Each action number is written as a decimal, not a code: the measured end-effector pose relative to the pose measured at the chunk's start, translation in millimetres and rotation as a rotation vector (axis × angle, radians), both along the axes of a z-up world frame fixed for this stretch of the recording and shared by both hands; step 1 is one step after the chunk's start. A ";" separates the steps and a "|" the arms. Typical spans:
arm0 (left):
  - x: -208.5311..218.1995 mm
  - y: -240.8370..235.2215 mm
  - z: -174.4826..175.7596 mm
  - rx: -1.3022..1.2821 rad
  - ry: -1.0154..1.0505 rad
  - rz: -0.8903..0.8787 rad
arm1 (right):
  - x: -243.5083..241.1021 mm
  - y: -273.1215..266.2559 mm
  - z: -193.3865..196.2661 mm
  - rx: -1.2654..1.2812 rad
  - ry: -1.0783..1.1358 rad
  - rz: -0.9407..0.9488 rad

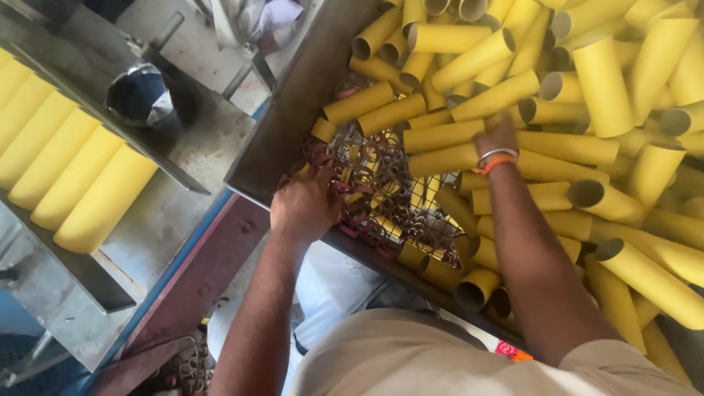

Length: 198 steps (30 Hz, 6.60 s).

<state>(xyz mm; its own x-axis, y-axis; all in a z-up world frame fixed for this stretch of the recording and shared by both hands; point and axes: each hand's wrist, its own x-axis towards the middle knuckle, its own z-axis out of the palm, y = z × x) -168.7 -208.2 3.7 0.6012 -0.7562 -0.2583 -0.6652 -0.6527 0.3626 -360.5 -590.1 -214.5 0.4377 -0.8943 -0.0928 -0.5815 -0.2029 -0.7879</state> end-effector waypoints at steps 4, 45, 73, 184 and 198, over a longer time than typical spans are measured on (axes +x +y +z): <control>1.5 3.7 -5.1 -0.149 -0.055 -0.013 | 23.3 51.8 9.3 -0.166 0.137 0.124; 21.4 27.5 2.9 -0.327 -0.149 -0.018 | 48.7 123.3 16.7 -0.026 0.619 0.904; -8.8 -18.5 -35.7 0.024 0.139 -0.048 | -31.3 196.2 -58.7 -0.137 0.846 1.896; 22.6 41.1 17.4 -0.717 -0.167 0.085 | 120.4 88.1 3.9 -0.067 0.170 0.619; 11.0 -8.1 -18.0 -0.182 -0.034 0.119 | 156.7 210.3 -4.0 -0.424 0.981 1.358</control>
